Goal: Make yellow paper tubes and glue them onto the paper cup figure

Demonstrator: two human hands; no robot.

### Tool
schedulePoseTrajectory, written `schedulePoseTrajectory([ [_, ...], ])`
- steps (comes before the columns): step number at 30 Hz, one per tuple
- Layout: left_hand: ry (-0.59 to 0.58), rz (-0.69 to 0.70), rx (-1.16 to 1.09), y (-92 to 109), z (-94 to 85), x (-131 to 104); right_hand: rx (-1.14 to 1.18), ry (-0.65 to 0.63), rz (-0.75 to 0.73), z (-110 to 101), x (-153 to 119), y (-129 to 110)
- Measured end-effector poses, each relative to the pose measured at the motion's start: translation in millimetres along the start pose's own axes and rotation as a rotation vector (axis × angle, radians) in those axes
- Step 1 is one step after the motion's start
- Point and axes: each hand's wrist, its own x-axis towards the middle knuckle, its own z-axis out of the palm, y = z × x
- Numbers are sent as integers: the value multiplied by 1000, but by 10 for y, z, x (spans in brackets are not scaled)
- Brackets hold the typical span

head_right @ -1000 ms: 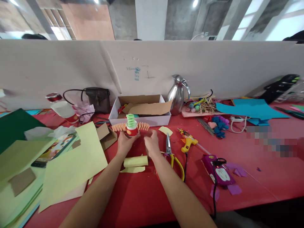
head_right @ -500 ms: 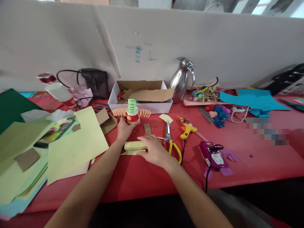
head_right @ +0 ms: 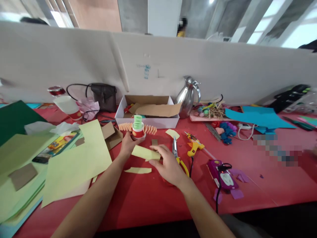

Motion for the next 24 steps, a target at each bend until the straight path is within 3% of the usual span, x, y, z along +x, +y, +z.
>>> schedulePoseTrajectory([
  [6, -9, 47, -51, -32, 2, 17, 304, 326, 12, -385, 562, -188],
  [8, -6, 46, -66, -47, 5, 20, 321, 363, 8, -418, 827, -222],
  [11, 5, 44, -77, -60, 8, 18, 270, 304, -77, -370, 1182, -244],
  [15, 24, 49, -71, -54, 9, 15, 73, 195, -312, -239, 1449, -222],
  [18, 26, 58, -61, -44, 10, 17, -73, 144, -405, -145, 1493, -165],
  [24, 15, 67, -36, -39, 22, 11, -207, 58, -384, -19, 1467, -21],
])
